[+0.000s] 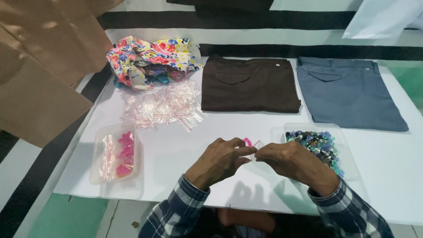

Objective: Picking up small pink buttons from a container and placing them into small plastic bags for packaging.

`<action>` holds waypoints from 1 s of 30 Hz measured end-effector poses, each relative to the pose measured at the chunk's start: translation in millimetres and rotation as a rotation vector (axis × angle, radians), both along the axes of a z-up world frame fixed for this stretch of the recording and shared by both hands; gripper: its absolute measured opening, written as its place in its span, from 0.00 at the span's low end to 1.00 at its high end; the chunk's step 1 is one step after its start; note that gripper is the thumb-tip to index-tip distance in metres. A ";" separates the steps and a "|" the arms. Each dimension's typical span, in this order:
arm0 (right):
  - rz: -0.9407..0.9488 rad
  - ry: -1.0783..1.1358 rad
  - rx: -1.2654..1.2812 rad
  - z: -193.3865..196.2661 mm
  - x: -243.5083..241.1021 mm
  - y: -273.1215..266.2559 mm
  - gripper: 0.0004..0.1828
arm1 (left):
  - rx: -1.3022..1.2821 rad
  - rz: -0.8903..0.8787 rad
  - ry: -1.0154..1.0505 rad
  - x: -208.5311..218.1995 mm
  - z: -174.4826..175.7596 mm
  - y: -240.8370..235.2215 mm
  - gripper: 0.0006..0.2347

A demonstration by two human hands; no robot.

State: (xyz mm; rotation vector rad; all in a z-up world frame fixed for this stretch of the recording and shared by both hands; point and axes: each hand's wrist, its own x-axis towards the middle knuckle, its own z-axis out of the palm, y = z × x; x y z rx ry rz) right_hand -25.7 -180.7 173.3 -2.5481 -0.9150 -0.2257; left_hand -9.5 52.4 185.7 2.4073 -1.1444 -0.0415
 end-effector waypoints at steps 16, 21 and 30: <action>0.223 -0.110 -0.107 -5.6 -23.8 -14.3 0.05 | 0.313 -0.192 -0.268 -9.3 -20.1 -9.8 0.11; 0.182 -0.168 -0.099 -11.0 -28.1 -12.0 0.09 | 0.082 -0.189 -0.254 -20.6 -31.9 -14.9 0.20; 0.111 -0.018 -0.088 -15.2 -26.4 -9.8 0.12 | 0.158 -0.176 -0.192 -18.1 -19.4 -6.3 0.12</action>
